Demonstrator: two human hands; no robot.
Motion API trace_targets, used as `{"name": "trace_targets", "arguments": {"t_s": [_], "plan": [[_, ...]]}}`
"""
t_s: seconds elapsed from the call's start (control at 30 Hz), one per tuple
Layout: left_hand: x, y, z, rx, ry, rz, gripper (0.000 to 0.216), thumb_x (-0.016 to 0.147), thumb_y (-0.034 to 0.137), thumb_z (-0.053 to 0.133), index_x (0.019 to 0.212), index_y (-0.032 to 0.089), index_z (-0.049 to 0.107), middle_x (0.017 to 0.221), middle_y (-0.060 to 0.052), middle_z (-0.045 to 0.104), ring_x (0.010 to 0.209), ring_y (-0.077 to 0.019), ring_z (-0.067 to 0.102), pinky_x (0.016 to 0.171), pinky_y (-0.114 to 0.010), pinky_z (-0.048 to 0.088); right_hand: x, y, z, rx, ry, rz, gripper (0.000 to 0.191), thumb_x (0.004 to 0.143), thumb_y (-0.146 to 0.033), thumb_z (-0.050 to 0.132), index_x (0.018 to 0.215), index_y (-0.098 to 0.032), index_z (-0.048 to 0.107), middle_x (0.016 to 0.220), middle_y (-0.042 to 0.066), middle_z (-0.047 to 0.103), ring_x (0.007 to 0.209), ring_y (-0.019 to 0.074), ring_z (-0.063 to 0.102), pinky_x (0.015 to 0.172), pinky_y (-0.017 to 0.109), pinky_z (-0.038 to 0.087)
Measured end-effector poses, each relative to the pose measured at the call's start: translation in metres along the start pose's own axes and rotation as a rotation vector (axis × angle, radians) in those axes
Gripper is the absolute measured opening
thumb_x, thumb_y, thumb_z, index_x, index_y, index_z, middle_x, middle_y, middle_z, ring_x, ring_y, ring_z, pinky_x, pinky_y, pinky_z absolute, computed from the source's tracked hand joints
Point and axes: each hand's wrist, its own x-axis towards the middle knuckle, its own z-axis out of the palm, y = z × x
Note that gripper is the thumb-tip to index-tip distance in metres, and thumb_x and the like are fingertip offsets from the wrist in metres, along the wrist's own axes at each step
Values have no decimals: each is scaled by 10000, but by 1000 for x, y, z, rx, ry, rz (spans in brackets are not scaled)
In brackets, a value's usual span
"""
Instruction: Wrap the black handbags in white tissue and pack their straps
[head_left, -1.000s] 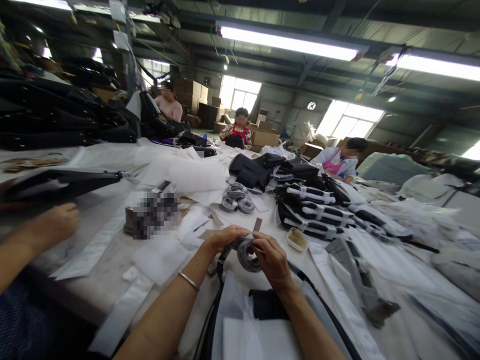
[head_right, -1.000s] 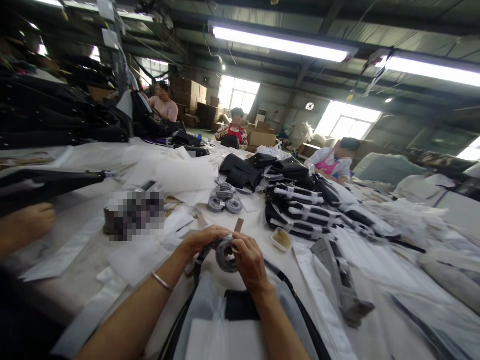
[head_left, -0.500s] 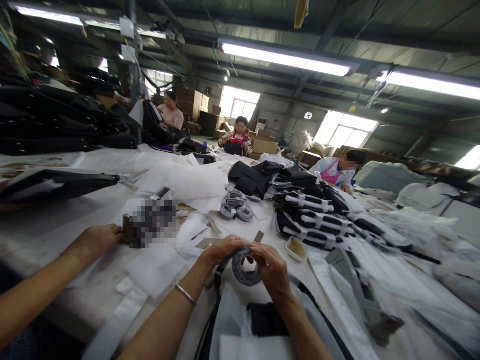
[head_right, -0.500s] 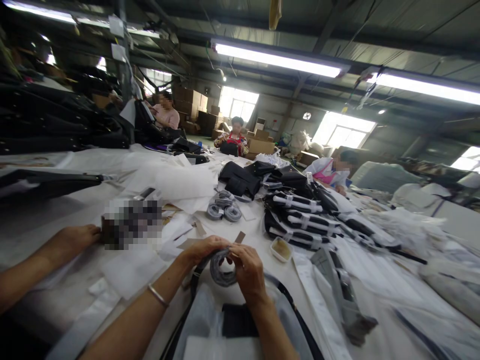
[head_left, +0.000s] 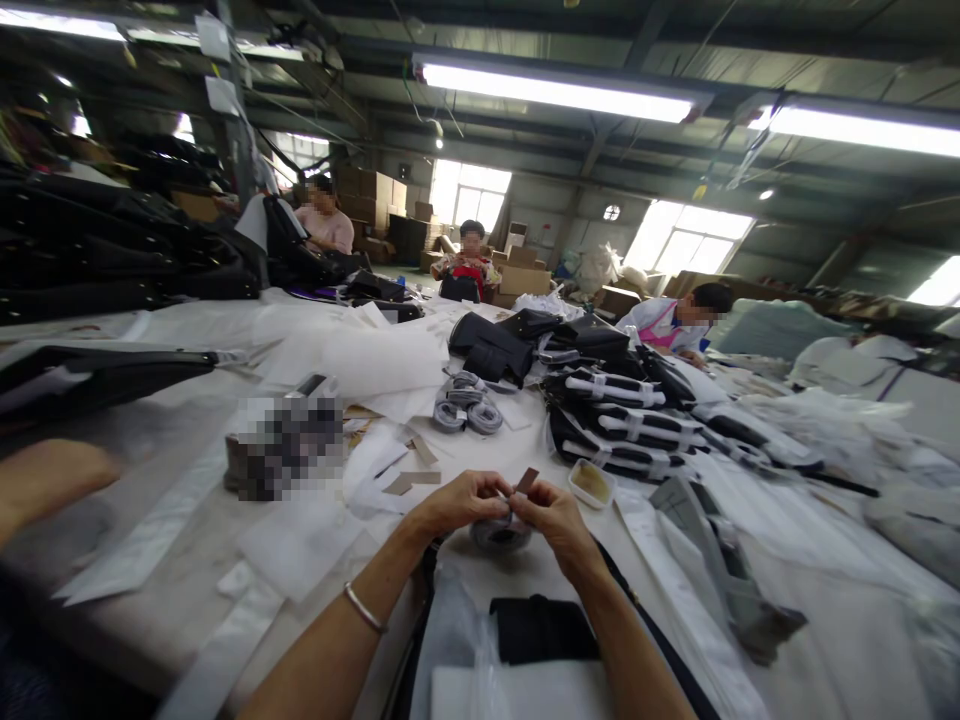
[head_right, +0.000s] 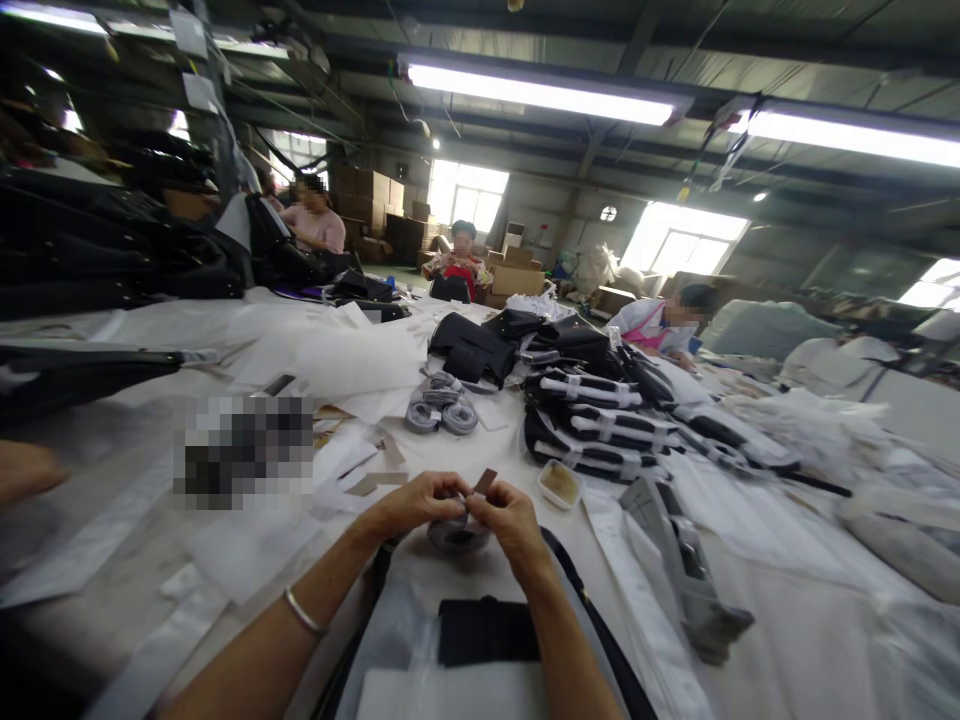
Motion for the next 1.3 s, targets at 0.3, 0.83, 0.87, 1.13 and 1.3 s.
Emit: {"name": "trace_targets", "arguments": {"t_s": [0.3,0.83,0.87,1.13,1.3], "plan": [[-6,20,6,346,50,-81,266,687,366,729,847,160,678,760,26,626,729,-142,544,650,-230,384,0,2,2,-116,-3,-106,380,617,-473,836,600,-171,606,528,-47,527,526,103,445,514,242,342],[-3,8,2,43,45,-144,299,622,302,715,859,145,621,680,30,598,614,-113,516,583,-219,378,-6,-12,-5,-53,-101,50,386,567,-475,865,684,-143,705,604,-7,643,534,105,511,540,239,381],[-2,7,2,50,47,-146,285,629,293,700,862,147,623,680,30,597,616,-113,516,582,-217,376,-6,-12,-5,-58,-93,50,392,558,-480,866,675,-144,703,597,-8,638,530,106,506,535,240,379],[2,0,5,60,90,-187,284,619,297,668,855,151,610,664,35,591,587,-109,513,554,-218,366,-6,-12,-4,-184,-87,14,349,675,-471,788,781,-139,766,650,14,690,570,133,557,570,254,402],[6,-6,11,73,171,-184,253,617,293,668,814,154,592,637,49,562,569,-101,486,529,-212,340,-7,-8,-2,-453,-42,-185,243,815,-384,644,800,-189,788,707,17,734,670,201,650,624,288,463]]}}
